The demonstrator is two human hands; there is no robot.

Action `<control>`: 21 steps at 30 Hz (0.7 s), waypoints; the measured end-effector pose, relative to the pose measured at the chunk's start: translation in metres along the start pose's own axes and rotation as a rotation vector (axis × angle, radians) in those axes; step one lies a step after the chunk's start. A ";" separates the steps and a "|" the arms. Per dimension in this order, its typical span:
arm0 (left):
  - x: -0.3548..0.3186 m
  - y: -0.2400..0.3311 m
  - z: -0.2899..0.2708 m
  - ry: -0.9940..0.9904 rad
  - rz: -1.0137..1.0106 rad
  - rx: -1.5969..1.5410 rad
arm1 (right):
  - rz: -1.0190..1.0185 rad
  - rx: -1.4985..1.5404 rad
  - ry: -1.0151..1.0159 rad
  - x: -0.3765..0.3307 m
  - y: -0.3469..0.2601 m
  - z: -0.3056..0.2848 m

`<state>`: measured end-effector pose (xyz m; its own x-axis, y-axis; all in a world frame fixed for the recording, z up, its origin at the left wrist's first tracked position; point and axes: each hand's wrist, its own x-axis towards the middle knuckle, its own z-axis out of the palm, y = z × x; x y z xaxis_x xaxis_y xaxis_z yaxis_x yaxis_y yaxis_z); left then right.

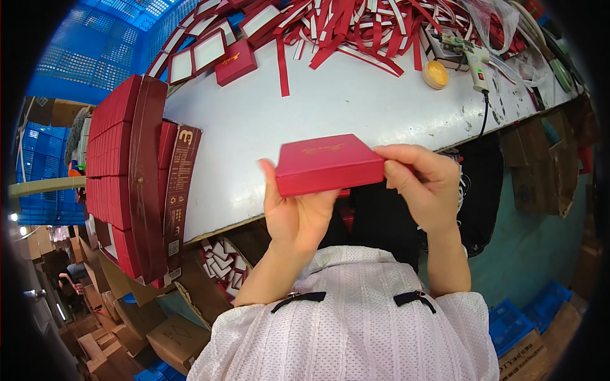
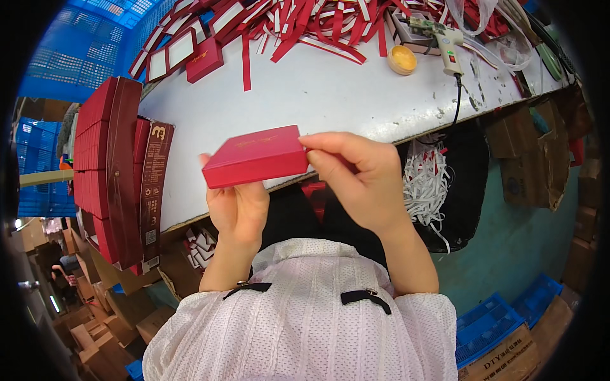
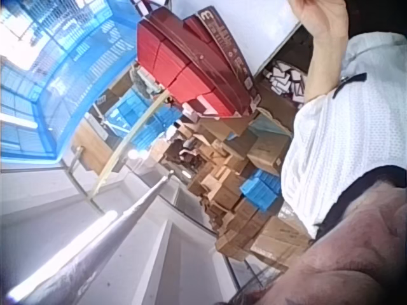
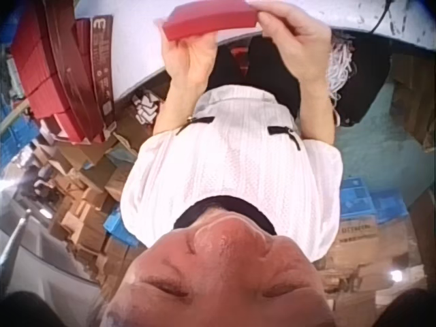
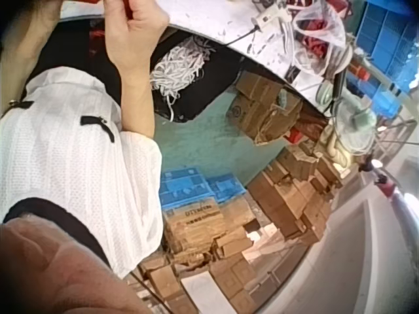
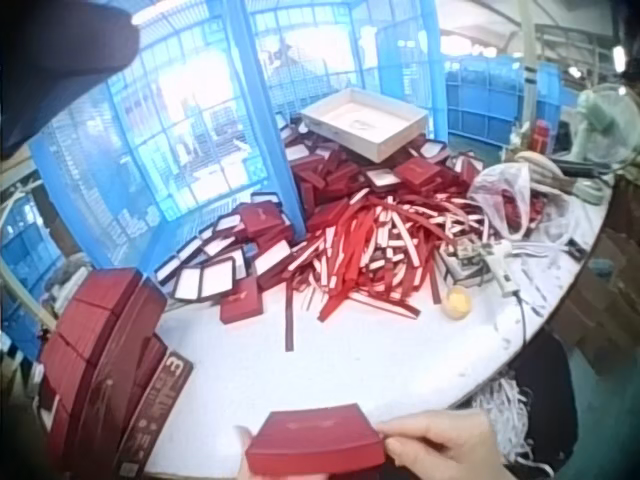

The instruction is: The person ties red ribbons around small red boxes labeled 'Jewelry' at a workbench. They pick up a box, wrap a ribbon around it, tie a knot, and place the finished box into a stack. The process is repeated continuously with multiple boxes and ribbons.

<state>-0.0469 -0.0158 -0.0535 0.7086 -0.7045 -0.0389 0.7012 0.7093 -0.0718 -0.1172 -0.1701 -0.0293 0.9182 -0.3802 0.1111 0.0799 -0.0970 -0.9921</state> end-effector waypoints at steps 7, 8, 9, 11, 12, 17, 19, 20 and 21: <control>0.013 -0.016 0.001 0.137 0.251 0.579 | -0.073 -0.151 0.020 -0.010 -0.002 0.013; 0.013 -0.015 0.005 0.186 0.226 0.480 | -0.103 -0.206 0.035 -0.009 -0.004 0.006; 0.013 -0.012 0.008 0.234 0.200 0.382 | -0.135 -0.261 0.052 -0.008 -0.005 -0.002; 0.013 -0.006 0.009 0.244 0.195 0.261 | -0.220 -0.311 0.114 -0.004 -0.002 -0.007; 0.013 -0.005 0.010 0.251 0.193 0.201 | -0.232 -0.336 0.137 -0.003 0.000 -0.006; 0.009 -0.005 0.015 0.250 0.145 0.086 | -0.258 -0.380 0.205 0.001 0.002 0.000; 0.007 -0.005 0.017 0.256 0.121 0.081 | -0.260 -0.378 0.202 0.002 0.003 0.000; 0.007 -0.005 0.017 0.246 0.111 0.082 | -0.260 -0.377 0.202 0.002 0.003 0.001; 0.006 -0.005 0.017 0.236 0.101 0.083 | -0.254 -0.371 0.199 0.002 0.004 0.001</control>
<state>-0.0451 -0.0236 -0.0365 0.7441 -0.6094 -0.2738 0.6390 0.7687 0.0256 -0.1146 -0.1707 -0.0327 0.7926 -0.4672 0.3918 0.1146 -0.5169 -0.8483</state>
